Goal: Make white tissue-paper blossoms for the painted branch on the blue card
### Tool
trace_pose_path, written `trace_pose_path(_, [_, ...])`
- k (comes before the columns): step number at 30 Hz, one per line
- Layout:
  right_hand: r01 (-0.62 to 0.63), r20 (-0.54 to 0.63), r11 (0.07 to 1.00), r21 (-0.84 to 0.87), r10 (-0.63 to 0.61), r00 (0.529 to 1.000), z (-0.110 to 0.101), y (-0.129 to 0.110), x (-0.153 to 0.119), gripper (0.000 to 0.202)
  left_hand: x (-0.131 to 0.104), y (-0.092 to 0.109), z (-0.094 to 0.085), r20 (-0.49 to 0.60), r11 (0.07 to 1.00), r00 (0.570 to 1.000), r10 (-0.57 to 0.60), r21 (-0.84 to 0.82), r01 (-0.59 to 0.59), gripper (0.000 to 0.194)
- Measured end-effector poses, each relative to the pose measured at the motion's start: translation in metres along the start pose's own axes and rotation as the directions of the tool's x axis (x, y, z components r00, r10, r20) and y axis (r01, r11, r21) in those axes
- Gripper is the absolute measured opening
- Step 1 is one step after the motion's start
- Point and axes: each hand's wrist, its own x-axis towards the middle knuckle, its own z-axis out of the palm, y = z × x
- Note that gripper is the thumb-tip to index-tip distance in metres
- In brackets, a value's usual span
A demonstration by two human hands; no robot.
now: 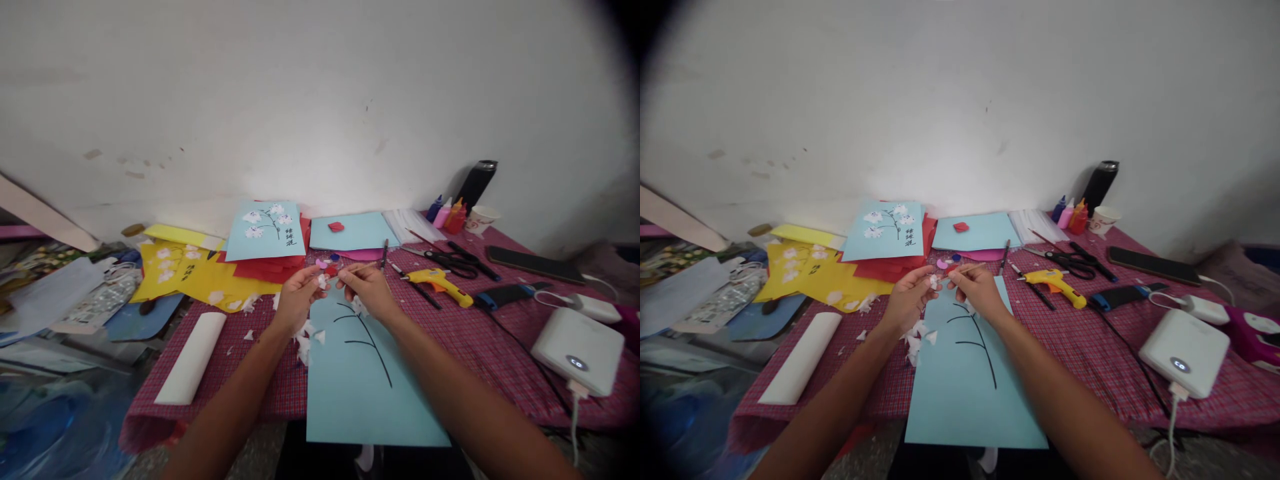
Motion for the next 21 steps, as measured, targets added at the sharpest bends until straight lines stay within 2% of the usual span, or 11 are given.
trace_pose_path(4, [0.027, 0.000, 0.997, -0.066, -0.027, 1.000, 0.0013, -0.0020, -0.0007, 0.036, -0.0011, -0.0012, -0.0006, 0.023, 1.000, 1.000, -0.016, 0.024, 0.015, 0.041])
trace_pose_path(8, [-0.005, -0.030, 0.999, 0.055, 0.006, 1.000, 0.0009, 0.0013, -0.0006, 0.028, -0.0021, -0.0033, -0.0004, 0.050, 0.998, 0.999, -0.018, 0.056, 0.015, 0.038])
trace_pose_path(11, [-0.005, 0.019, 0.987, 0.160, 0.002, 1.000, -0.0004, 0.0019, -0.0010, 0.023, -0.0024, -0.0023, 0.0009, 0.030, 0.999, 0.999, -0.036, 0.040, 0.034, 0.039])
trace_pose_path(14, [0.015, 0.067, 0.981, 0.191, -0.028, 0.997, -0.0007, 0.0001, -0.0017, 0.022, -0.0025, -0.0005, 0.0017, 0.010, 0.999, 0.999, -0.052, 0.010, 0.052, 0.039])
trace_pose_path(21, [0.009, -0.012, 0.999, 0.035, -0.008, 1.000, 0.0029, 0.0015, -0.0004, 0.023, -0.0021, -0.0055, -0.0009, 0.075, 0.999, 0.997, -0.032, 0.041, 0.029, 0.037])
